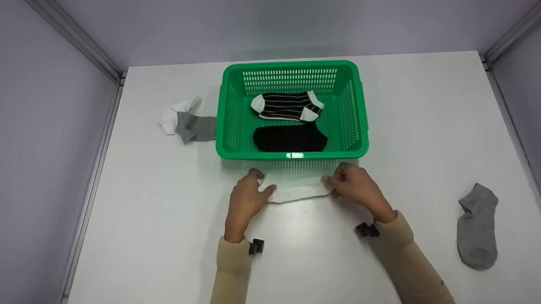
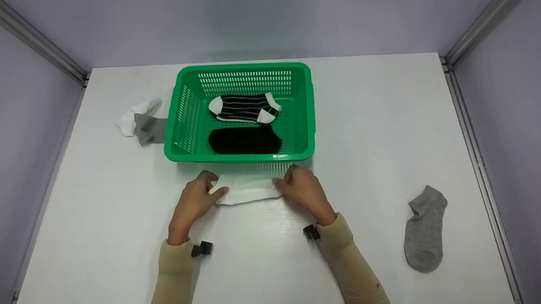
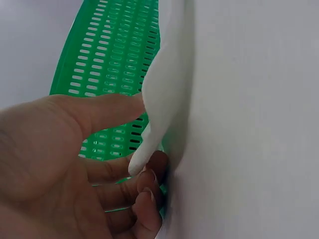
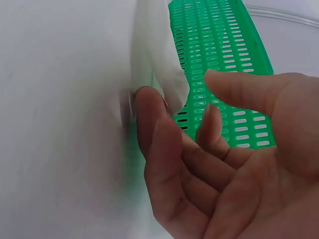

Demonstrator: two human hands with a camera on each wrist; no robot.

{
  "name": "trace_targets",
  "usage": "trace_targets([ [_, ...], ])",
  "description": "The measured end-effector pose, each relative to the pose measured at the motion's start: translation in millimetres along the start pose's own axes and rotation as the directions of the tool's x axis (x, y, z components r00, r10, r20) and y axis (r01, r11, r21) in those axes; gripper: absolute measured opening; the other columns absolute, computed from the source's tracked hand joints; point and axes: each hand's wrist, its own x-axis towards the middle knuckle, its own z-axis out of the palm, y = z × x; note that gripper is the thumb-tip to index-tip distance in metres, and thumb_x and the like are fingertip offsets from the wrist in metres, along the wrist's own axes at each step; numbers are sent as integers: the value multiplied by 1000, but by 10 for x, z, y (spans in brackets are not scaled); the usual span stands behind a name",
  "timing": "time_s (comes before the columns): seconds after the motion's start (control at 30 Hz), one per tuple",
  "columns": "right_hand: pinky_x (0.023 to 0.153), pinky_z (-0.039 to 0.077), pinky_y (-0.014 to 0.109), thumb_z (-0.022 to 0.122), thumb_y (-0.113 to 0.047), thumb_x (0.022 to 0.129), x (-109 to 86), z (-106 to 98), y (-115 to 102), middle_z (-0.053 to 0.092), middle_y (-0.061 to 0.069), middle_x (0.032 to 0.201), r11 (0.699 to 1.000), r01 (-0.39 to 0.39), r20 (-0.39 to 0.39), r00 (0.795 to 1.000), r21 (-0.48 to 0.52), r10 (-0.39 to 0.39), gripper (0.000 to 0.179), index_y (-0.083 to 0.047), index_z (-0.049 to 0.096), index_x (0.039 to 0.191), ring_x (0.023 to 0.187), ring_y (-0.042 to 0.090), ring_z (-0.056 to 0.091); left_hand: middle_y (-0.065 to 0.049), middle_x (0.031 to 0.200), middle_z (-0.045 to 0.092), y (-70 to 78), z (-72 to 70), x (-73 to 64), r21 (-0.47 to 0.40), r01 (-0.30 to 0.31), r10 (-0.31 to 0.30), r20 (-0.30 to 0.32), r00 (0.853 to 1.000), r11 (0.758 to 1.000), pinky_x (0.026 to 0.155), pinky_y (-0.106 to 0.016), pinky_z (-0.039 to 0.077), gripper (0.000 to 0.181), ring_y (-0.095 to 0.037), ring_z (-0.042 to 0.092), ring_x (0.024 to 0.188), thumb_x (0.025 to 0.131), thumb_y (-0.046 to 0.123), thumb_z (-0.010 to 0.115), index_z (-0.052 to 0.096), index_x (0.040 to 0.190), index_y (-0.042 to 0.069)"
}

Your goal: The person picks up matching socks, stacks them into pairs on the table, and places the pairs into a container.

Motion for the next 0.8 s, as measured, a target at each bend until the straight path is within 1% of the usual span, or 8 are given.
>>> trace_targets([
  [0.2,64,48,30,77,-24,93,17,32,-6,67,7,84,995,38,-56,997,-93,-43,24,-4,65,99,73,18,61,-18,138,67,39,84,8,41,-11,13,-37,999,999,99,-53,56,60,-37,66,126,94,25,80,55,143,2],
  [0.3,63,45,31,78,-16,90,23,38,7,62,6,83,987,65,-58,996,-146,-74,17,-6,67,98,73,19,56,-20,139,65,53,98,-3,62,-2,4,-40,999,998,101,-54,55,66,-38,64,128,91,23,83,52,146,1],
  [0.4,60,43,31,76,-12,90,27,43,14,61,6,81,979,86,-34,995,-184,-94,11,-8,69,97,70,19,54,-25,139,59,70,103,-27,73,-18,22,-59,998,997,99,-54,54,72,-41,59,128,90,22,84,49,149,0],
  [0.47,60,42,31,76,-13,90,22,41,6,61,5,79,975,100,-17,994,-200,-106,8,-10,72,96,69,18,54,-27,139,53,90,107,-45,76,-52,59,-91,994,996,98,-53,54,72,-41,54,128,90,21,84,49,149,0],
  [0.53,60,43,31,77,-15,91,10,34,-6,63,4,78,972,113,-8,993,-206,-117,6,-12,74,94,68,17,54,-25,138,50,118,116,-63,72,-103,112,-134,985,992,96,-52,54,66,-40,51,127,91,18,83,52,147,2],
  [0.63,61,44,31,78,-18,92,-5,28,-18,67,3,77,969,151,-7,988,-193,-156,5,-13,78,94,67,16,56,-19,131,56,166,135,-78,76,-193,204,-176,963,978,97,-47,54,46,-34,54,123,94,14,79,62,136,7],
  [0.7,63,46,31,77,-18,93,-9,32,-21,70,3,78,967,178,-7,983,-183,-182,8,-13,80,98,68,15,57,-13,120,63,192,154,-81,90,-249,260,-151,954,964,93,-43,55,32,-29,59,115,96,12,76,69,127,10],
  [0.8,66,46,30,76,-16,94,-4,44,-8,70,3,83,963,195,13,981,-189,-196,14,-12,80,106,73,15,57,-7,109,69,212,192,-77,134,-306,314,-47,948,943,90,-39,57,22,-23,65,107,98,10,74,73,119,12],
])
